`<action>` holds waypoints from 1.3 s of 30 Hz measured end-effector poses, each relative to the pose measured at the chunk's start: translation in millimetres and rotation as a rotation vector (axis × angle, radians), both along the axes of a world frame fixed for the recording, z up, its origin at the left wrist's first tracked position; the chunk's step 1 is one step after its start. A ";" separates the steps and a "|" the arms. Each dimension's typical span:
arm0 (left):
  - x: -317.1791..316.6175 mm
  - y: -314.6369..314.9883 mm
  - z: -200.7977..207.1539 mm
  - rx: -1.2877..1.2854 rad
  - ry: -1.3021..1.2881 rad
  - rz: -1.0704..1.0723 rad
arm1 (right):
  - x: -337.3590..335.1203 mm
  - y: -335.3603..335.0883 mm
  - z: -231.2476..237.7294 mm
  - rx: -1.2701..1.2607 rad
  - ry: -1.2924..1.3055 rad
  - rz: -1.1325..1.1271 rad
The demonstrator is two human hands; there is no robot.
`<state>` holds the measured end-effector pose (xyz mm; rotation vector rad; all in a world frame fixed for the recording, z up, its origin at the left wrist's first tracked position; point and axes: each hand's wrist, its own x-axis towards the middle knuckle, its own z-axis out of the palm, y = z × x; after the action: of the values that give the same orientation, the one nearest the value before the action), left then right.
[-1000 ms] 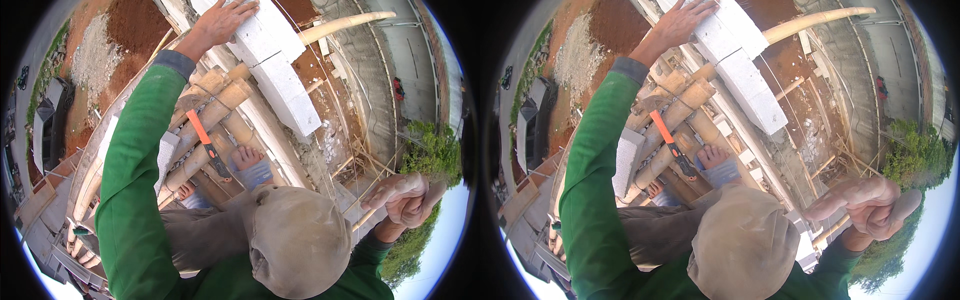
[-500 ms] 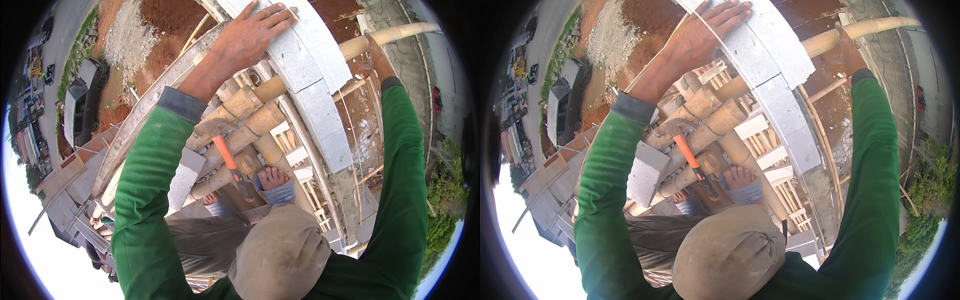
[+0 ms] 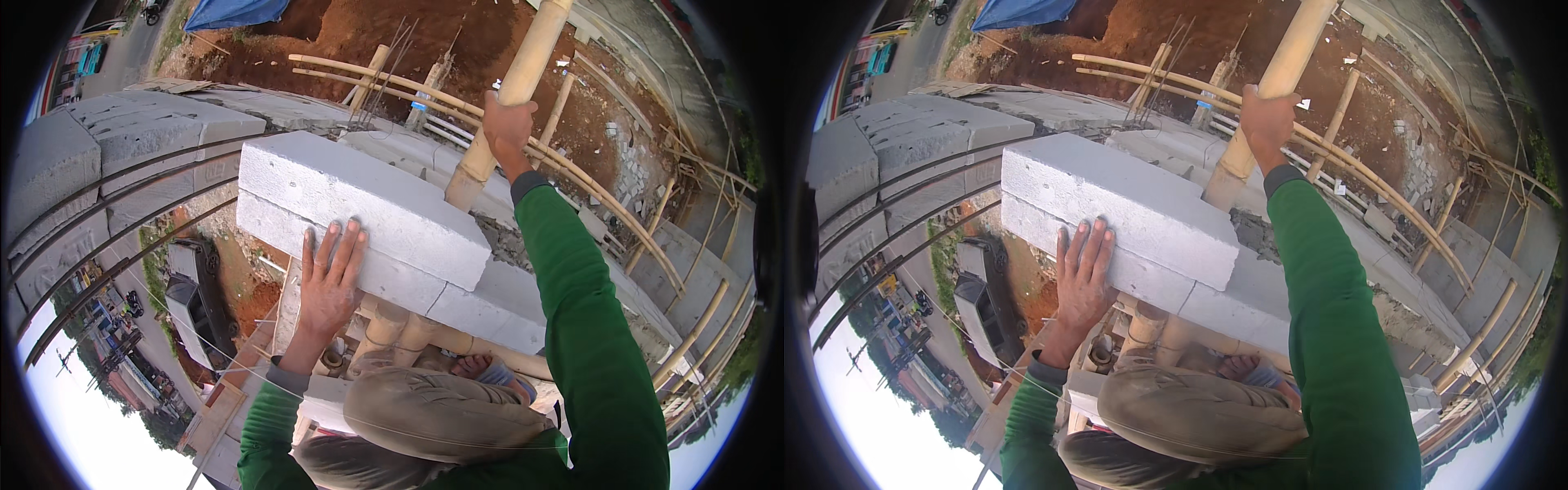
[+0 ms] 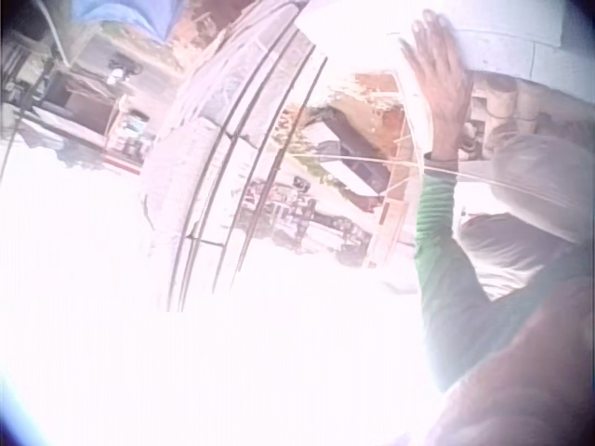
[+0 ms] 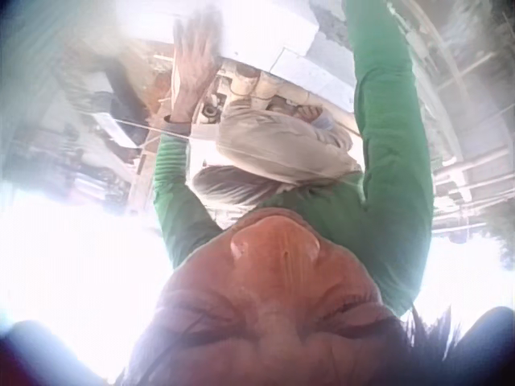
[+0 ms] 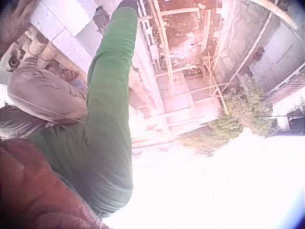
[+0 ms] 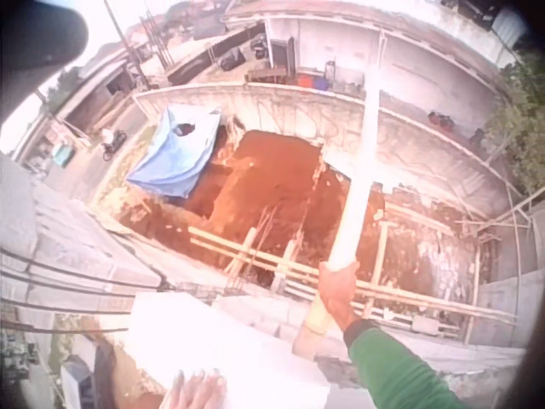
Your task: The person lays white concrete blocks on a bamboo scaffold, using a hammer to split blocks and a trowel to apply mortar. The person positions blocks, applies mortar, and taps them into place to build a wall section.
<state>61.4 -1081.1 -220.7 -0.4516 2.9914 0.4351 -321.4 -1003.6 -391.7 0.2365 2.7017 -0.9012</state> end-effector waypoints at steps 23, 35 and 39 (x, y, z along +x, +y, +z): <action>21.5 -14.1 -16.7 -0.098 0.024 -0.132 | -1.7 -5.4 -6.1 0.119 -0.097 -0.053; 20.6 -18.8 -18.5 -0.149 0.005 -0.201 | -1.6 -3.5 -9.2 0.090 -0.068 -0.045; 23.0 -20.4 -22.2 -0.172 0.007 -0.215 | -1.8 -3.2 -7.7 0.083 -0.094 -0.047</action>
<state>84.4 -1101.5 -242.9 -0.1361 3.0512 0.1624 -323.2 -1006.8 -399.4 0.3524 2.6587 -0.7719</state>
